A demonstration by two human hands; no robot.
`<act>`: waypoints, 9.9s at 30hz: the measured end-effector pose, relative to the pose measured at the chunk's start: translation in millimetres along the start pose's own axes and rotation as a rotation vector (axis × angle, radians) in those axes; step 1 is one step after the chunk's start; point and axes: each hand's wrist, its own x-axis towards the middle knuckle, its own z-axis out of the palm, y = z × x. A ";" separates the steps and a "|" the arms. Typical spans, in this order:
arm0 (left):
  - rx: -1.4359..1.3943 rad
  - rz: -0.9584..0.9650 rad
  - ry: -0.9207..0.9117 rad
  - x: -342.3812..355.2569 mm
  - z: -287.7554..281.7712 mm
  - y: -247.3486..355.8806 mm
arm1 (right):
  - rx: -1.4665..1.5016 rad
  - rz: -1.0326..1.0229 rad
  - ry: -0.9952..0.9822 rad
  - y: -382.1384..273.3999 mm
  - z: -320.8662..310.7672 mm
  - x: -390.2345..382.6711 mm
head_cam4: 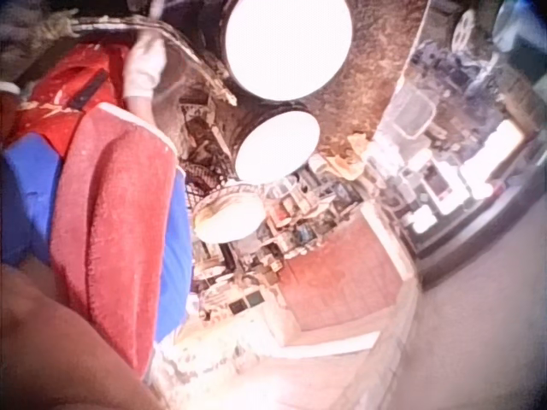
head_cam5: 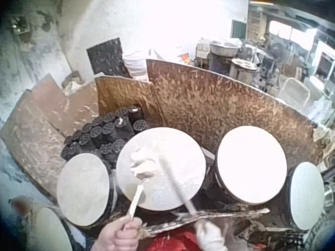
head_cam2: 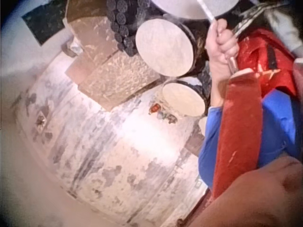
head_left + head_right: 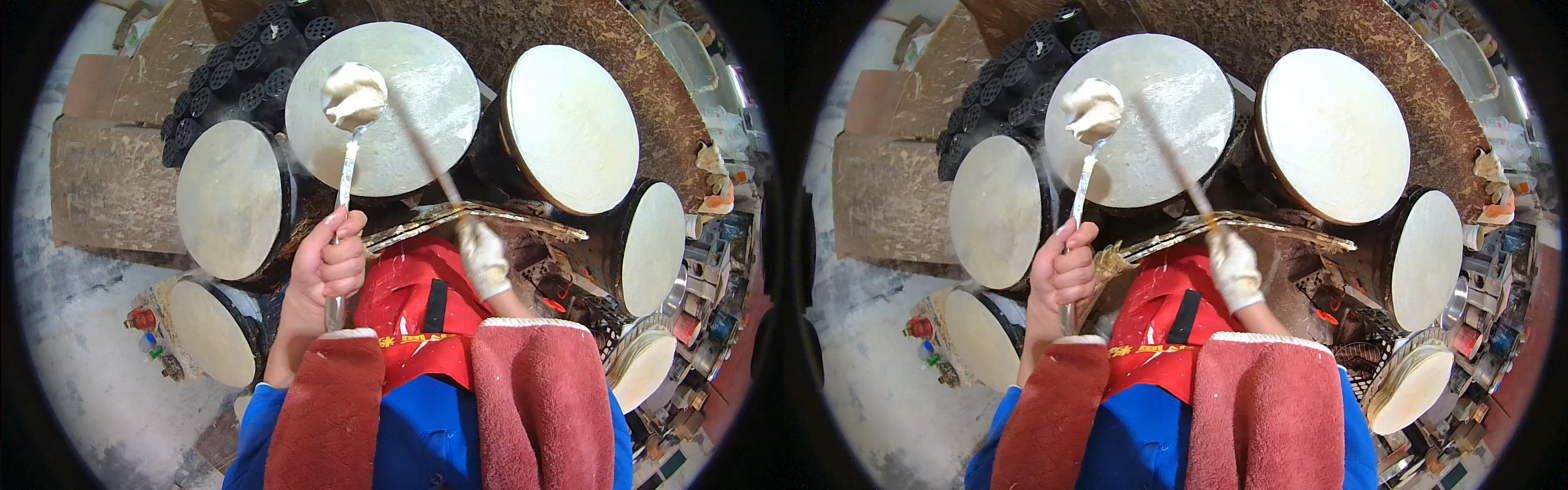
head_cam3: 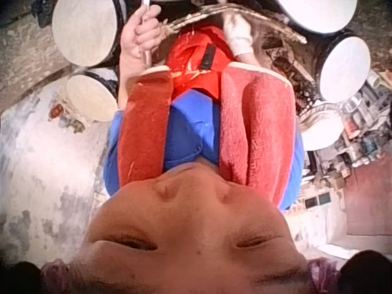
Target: The person ladles batter onto multiple hot griddles and spreads it into thin circular crepes using a wooden spreader. They flip and remove finished crepes, then stack them on a nearby tray while continuing to cook additional crepes on the remaining griddles.
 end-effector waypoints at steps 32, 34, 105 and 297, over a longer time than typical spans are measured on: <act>1.118 0.254 0.422 -64.1 46.6 -85.8 | 0.386 0.240 0.368 83.1 -86.0 -31.3; 0.832 0.024 0.368 -41.8 40.0 -101.1 | 0.430 0.181 0.473 106.9 -100.0 -36.3; -0.024 0.345 0.402 -50.8 -114.4 -201.0 | -1.040 -0.219 -0.551 180.9 -138.9 19.0; 0.092 1.084 0.157 -314.7 -126.3 -289.5 | -0.041 0.026 -1.083 -104.2 121.7 -166.0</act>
